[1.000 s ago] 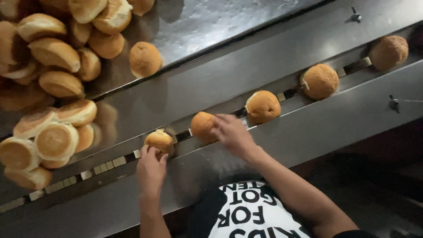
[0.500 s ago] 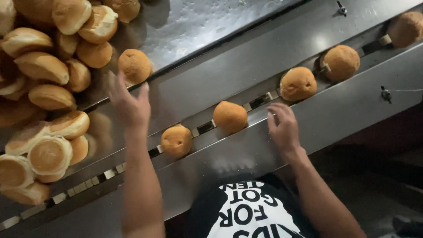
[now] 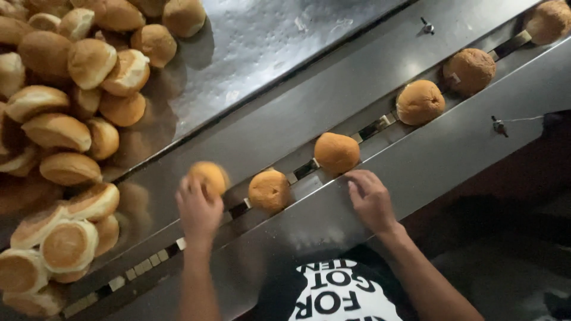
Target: The person arranges round bread buns on a moving conveyor belt in a food processing facility. They pick up buns from a pile on the side and place them into slots on the belt, ensuring they are evenly spaced and oriented correctly.
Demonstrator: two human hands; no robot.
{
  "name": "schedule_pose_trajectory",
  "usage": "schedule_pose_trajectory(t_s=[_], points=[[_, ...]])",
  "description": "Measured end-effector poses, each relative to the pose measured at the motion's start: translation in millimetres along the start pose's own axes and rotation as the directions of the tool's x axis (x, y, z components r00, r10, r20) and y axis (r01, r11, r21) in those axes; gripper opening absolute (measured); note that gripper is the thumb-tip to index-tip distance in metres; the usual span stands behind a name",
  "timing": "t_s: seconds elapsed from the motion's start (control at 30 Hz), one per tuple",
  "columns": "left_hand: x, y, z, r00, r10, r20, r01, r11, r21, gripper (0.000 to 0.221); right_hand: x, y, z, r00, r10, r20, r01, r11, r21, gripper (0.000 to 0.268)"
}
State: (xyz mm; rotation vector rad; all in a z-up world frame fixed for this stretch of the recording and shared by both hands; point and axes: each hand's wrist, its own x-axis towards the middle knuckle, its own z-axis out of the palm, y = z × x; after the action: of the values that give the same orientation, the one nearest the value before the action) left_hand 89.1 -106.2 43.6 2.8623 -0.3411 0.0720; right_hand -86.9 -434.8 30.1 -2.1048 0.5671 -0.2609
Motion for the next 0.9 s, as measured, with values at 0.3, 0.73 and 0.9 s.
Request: schedule_pose_trajectory(t_s=[0.3, 0.73, 0.9], points=[[-74.5, 11.1, 75.4, 0.973, 0.186, 0.139, -0.216, 0.943, 0.254, 0.070, 11.7, 12.1, 33.0, 0.962, -0.258, 0.086, 0.255, 0.966, 0.046, 0.024], [141.7, 42.7, -29.2, 0.916, 0.266, -0.299, -0.324, 0.931, -0.166, 0.045, 59.0, 22.3, 23.7, 0.942, -0.325, -0.085, 0.332, 0.940, 0.082, 0.018], [303.8, 30.9, -58.5, 0.966, 0.097, -0.238, -0.078, 0.993, 0.088, 0.076, 68.9, 19.3, -1.6, 0.926, -0.370, -0.075, 0.371, 0.928, 0.000, 0.021]])
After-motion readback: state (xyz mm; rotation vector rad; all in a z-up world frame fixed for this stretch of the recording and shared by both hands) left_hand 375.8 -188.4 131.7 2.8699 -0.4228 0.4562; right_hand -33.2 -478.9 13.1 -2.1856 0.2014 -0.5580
